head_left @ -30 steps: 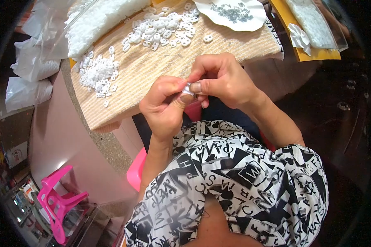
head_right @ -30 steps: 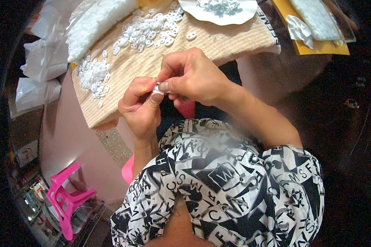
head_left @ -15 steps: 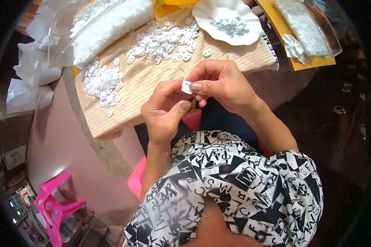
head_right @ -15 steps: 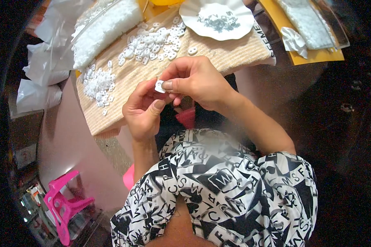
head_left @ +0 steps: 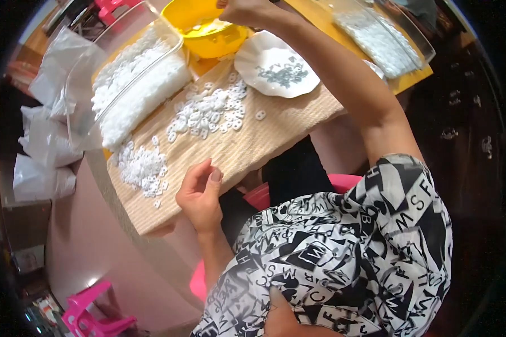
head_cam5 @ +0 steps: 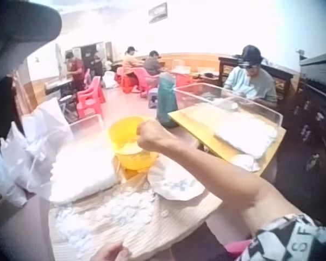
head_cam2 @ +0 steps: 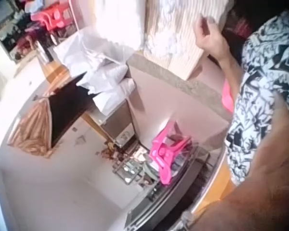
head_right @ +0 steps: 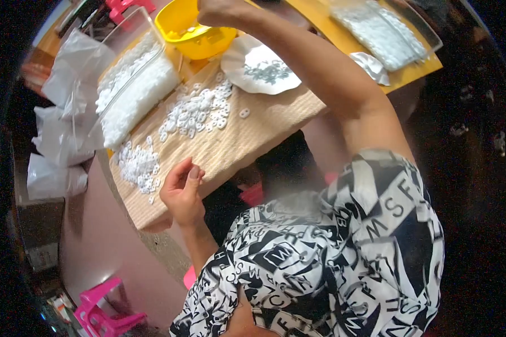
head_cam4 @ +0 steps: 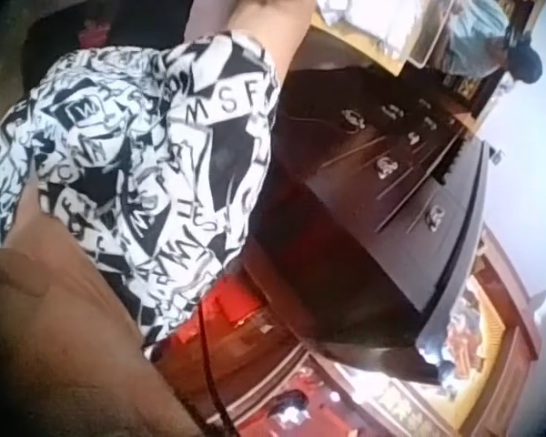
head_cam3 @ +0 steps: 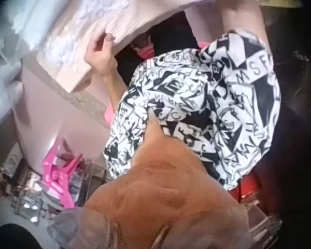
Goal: Assembling small white plastic components by manually inserting tiny metal rings.
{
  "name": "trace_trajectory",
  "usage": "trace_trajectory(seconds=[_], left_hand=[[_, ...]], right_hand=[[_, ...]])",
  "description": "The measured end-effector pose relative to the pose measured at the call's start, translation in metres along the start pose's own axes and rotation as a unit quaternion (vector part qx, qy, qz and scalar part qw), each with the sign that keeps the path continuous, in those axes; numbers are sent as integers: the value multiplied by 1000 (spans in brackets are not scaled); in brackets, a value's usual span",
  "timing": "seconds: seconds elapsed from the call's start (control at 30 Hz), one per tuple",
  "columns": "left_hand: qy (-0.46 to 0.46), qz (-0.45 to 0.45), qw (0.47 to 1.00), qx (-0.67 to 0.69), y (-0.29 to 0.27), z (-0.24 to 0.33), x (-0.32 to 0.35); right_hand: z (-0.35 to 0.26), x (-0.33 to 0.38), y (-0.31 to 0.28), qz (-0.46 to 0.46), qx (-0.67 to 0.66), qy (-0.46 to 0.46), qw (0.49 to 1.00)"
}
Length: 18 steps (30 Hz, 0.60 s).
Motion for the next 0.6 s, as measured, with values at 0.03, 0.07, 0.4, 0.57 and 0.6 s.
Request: trace_trajectory(seconds=[0.03,0.07,0.4,0.57,0.6], left_hand=[[7,-2,1000,-8,0,-2,0],[18,8,1000,-18,-8,-2,-4],[1,35,998,-55,-3,-4,-22],[42,61,987,-144,-14,-2,-20],[25,60,989,-132,-7,-3,-19]], right_hand=[[17,-2,2,12,17,-21,1000],[-25,9,-25,-6,81,132,988],[118,88,-22,-205,171,-48,962],[100,100,-14,-281,164,0,946],[119,110,-13,-269,183,-15,945]])
Point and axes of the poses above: each hand's wrist, its own x-axis away from the middle knuckle, its own y-axis out of the palm, z = x × y, the point moved 2 cm from there along -x, towards the middle knuckle, and after that the axes turned 15 degrees about z, right-handed, at the moved point
